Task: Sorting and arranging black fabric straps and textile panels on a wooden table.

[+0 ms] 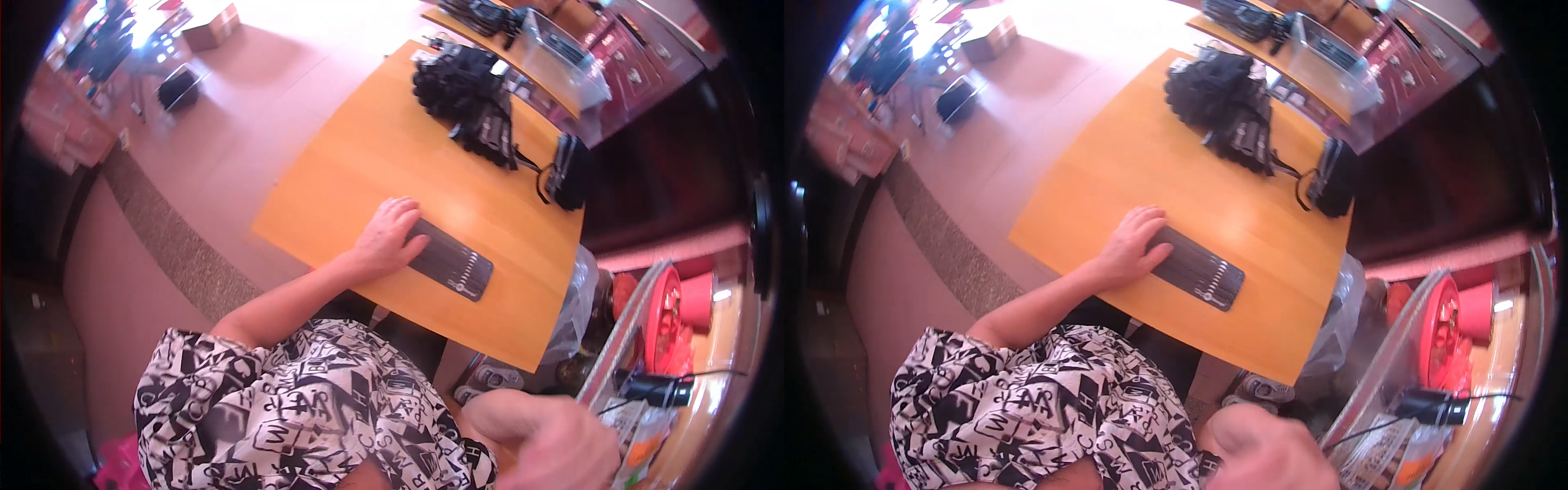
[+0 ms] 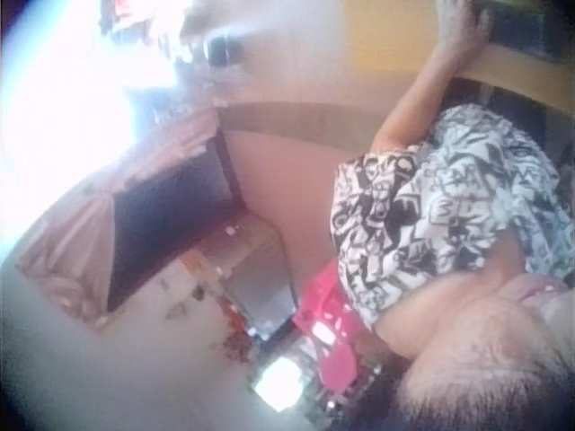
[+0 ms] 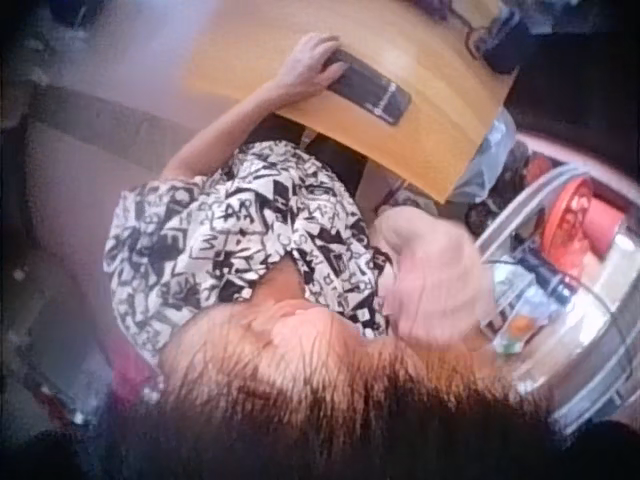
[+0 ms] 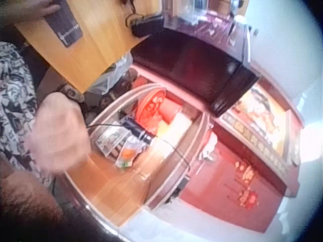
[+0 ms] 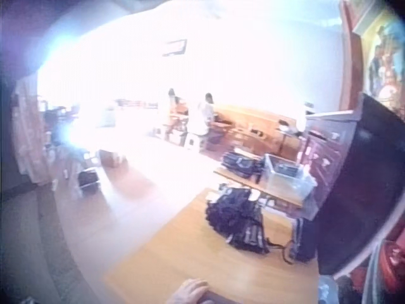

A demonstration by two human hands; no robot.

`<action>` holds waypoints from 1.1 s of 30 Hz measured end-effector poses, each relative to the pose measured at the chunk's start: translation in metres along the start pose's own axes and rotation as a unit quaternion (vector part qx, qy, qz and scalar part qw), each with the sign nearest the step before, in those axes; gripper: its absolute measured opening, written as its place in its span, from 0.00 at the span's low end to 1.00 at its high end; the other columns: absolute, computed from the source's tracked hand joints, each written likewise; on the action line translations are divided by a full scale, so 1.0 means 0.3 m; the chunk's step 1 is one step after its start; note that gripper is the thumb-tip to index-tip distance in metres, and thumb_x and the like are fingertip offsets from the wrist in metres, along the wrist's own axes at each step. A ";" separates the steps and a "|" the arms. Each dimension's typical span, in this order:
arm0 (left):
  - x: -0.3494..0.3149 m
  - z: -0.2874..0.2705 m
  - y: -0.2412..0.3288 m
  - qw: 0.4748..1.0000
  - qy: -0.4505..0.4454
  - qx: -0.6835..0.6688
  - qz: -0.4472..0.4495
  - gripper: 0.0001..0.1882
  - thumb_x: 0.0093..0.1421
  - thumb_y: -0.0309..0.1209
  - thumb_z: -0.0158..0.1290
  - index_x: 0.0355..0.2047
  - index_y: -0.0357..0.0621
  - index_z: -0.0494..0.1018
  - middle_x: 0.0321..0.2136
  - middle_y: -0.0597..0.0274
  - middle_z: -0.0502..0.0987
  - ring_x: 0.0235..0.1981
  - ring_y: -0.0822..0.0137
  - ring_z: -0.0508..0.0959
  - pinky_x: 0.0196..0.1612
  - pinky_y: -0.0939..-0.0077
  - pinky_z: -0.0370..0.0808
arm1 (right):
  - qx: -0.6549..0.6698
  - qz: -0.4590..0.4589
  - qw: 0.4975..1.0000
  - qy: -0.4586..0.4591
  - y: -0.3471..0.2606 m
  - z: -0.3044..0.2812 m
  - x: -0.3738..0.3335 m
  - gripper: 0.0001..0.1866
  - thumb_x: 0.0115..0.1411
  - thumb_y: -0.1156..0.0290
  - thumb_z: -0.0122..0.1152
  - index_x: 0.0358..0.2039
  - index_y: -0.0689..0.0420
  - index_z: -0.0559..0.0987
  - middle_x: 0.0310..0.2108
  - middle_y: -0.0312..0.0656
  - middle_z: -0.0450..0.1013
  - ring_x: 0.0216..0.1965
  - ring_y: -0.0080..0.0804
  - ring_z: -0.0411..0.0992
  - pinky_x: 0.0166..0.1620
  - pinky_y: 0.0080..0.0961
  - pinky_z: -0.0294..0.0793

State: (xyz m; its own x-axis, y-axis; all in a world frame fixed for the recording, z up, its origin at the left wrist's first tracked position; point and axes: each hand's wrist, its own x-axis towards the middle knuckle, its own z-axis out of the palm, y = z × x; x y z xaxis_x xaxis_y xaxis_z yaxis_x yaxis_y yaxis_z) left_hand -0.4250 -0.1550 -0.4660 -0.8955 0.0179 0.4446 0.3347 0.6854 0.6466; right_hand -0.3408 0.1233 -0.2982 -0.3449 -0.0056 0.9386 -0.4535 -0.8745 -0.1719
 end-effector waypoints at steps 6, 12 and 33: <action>0.001 0.028 -0.020 1.000 0.007 -0.012 0.010 0.18 0.54 0.32 0.58 0.41 0.32 0.72 0.48 0.45 0.71 0.56 0.46 0.66 0.60 0.55 0.61 | 0.066 -0.035 0.993 -0.095 0.197 0.115 0.117 0.05 0.51 0.80 0.54 0.19 0.64 0.73 0.17 0.43 0.69 0.16 0.31 0.68 0.19 0.24 0.68; -0.004 0.026 -0.034 1.000 0.022 -0.011 0.008 0.16 0.53 0.30 0.58 0.40 0.32 0.72 0.46 0.46 0.73 0.55 0.47 0.67 0.59 0.56 0.63 | 0.030 -0.064 0.972 -0.223 0.092 0.105 0.296 0.03 0.50 0.85 0.55 0.22 0.68 0.76 0.22 0.43 0.74 0.22 0.30 0.73 0.24 0.23 0.73; 0.619 0.447 0.173 0.942 -0.144 0.040 0.302 0.23 0.53 0.36 0.58 0.45 0.34 0.69 0.53 0.44 0.67 0.60 0.46 0.61 0.59 0.51 0.60 | -0.587 0.147 0.793 0.073 -0.001 -0.433 0.041 0.04 0.51 0.76 0.53 0.25 0.62 0.75 0.24 0.40 0.71 0.24 0.30 0.69 0.26 0.22 0.69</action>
State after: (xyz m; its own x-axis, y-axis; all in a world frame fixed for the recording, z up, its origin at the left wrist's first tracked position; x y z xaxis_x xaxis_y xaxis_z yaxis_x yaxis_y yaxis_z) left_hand -0.6133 -0.0185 -0.4331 -0.5957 0.6100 0.5226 0.7951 0.5402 0.2758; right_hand -0.4516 0.1866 -0.3253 -0.6301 0.0066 0.7765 -0.7585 0.2090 -0.6173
